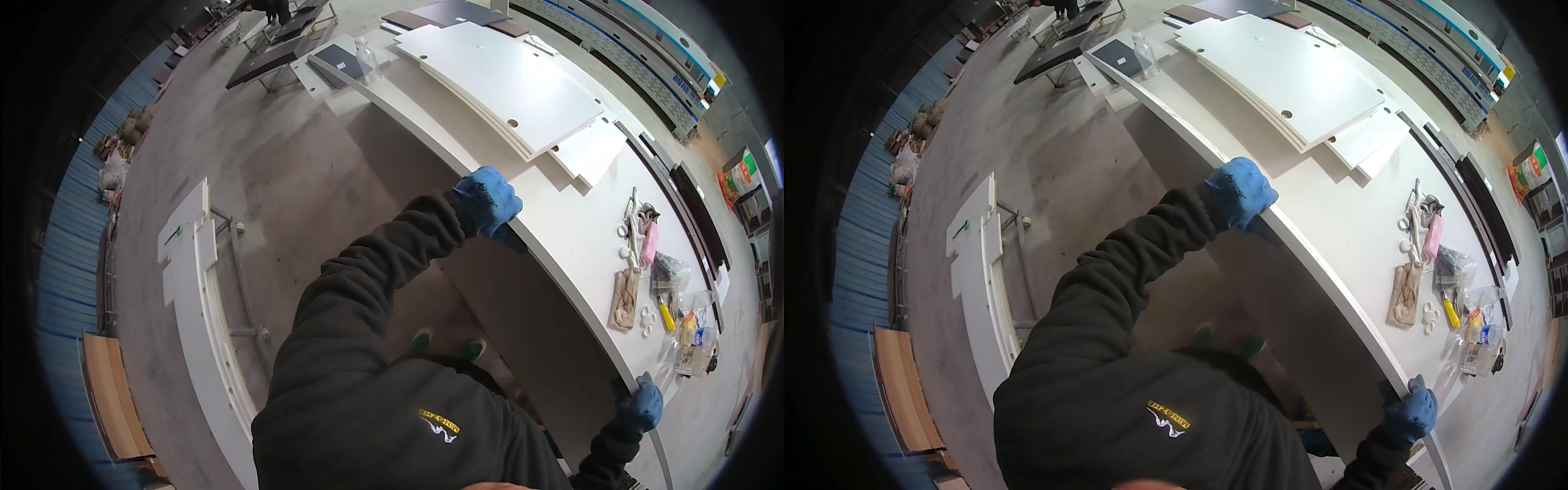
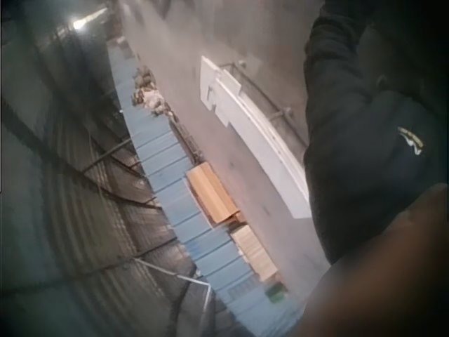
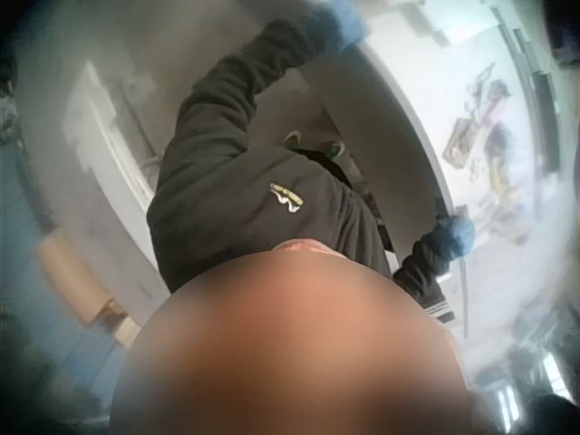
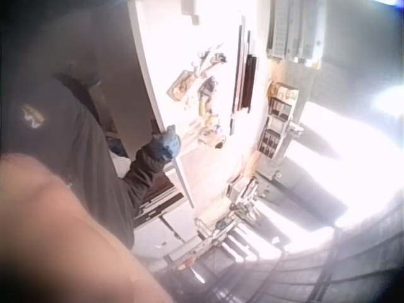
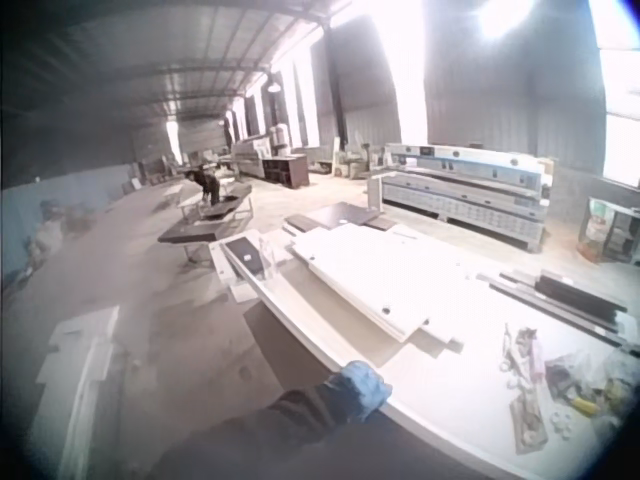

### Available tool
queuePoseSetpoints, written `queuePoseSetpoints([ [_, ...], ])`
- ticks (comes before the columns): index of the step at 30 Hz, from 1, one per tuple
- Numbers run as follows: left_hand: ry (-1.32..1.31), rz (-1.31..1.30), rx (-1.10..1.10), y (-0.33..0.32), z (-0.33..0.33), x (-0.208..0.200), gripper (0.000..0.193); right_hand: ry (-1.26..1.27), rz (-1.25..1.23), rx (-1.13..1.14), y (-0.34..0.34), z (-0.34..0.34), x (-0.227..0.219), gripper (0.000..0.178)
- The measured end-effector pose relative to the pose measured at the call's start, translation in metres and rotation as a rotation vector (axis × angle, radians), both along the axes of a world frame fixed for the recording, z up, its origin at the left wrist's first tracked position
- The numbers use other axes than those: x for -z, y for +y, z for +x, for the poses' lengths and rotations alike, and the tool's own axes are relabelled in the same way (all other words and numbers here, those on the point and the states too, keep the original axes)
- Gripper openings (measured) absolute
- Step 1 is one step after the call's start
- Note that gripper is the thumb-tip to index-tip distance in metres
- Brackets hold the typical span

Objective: The person wipes a large white panel with a cloth, then picks up a plastic bottle and pours liquid onto the cloth. They continue wiping the panel surface and edges, flip the panel over, and wipe the other side. The person repeats the process on multiple panels, handling them one at a time.

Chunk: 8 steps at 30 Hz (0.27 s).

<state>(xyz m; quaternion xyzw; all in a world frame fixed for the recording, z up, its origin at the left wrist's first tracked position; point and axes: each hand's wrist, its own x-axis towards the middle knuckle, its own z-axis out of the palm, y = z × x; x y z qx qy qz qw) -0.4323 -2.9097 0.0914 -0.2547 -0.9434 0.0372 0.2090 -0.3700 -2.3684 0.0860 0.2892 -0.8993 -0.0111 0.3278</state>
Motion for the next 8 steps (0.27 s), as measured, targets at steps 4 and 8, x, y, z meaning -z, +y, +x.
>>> queuePoseSetpoints([
  [4,-0.042,-0.023,0.038,0.005,0.007,0.002,0.025,0.078,-0.004,0.018,0.010,0.010,0.012,0.062],
  [8,-0.026,-0.010,0.049,0.013,0.031,-0.001,0.020,0.113,-0.024,-0.094,0.031,0.009,0.008,0.062],
])
